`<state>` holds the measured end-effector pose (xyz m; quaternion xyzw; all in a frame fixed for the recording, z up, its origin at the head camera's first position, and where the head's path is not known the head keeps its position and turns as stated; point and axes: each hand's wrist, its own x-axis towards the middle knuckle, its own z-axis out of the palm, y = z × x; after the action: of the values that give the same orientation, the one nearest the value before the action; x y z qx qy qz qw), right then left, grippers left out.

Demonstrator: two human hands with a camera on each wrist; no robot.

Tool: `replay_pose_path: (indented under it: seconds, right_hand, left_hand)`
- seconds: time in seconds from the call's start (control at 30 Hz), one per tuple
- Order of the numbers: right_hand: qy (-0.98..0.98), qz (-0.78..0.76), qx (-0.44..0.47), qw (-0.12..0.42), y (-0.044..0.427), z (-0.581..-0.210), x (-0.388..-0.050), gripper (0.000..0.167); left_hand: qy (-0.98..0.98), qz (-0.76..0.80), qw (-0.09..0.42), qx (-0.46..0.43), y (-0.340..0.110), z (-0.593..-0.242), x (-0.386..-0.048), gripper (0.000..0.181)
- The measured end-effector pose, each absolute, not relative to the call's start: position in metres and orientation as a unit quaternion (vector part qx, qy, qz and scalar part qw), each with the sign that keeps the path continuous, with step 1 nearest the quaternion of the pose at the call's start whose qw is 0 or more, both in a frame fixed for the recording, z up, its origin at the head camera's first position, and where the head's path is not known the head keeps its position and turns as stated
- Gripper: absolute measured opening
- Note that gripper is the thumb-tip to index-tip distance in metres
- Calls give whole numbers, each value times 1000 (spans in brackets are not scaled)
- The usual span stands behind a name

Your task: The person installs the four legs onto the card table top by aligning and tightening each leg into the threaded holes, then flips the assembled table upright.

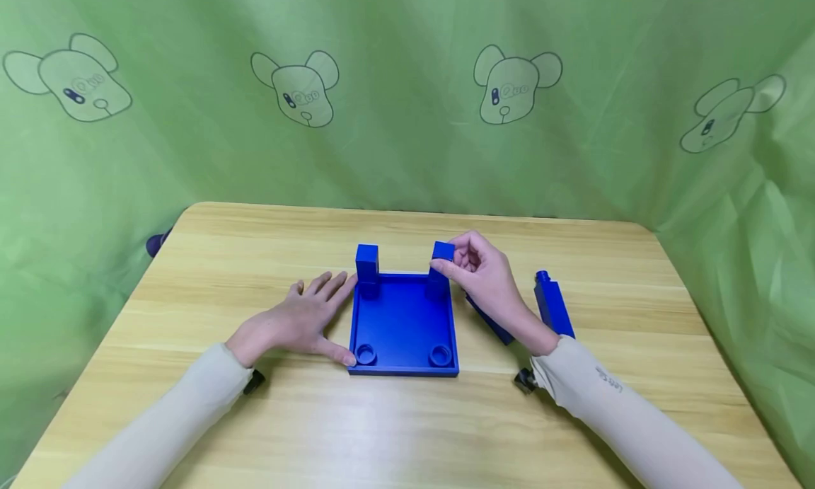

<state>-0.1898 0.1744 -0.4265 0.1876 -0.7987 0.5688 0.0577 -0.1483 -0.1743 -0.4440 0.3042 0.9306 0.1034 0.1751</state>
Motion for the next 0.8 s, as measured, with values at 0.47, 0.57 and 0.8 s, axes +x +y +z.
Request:
replay_pose_path:
  seconds: [0.47,0.57,0.8]
  right_hand:
    - [-816,538,192,83,172,-427,-188,28]
    - [-817,534,201,86,171,-427,-188,32]
    - [-824,517,214,93,170,-427,-191,39]
  left_hand:
    - [931,103,172,306,-176,-445,-147,143]
    - [931,104,172,305,-175,-445,-148,143]
    - [931,100,173,305,-173,-445,-148,144]
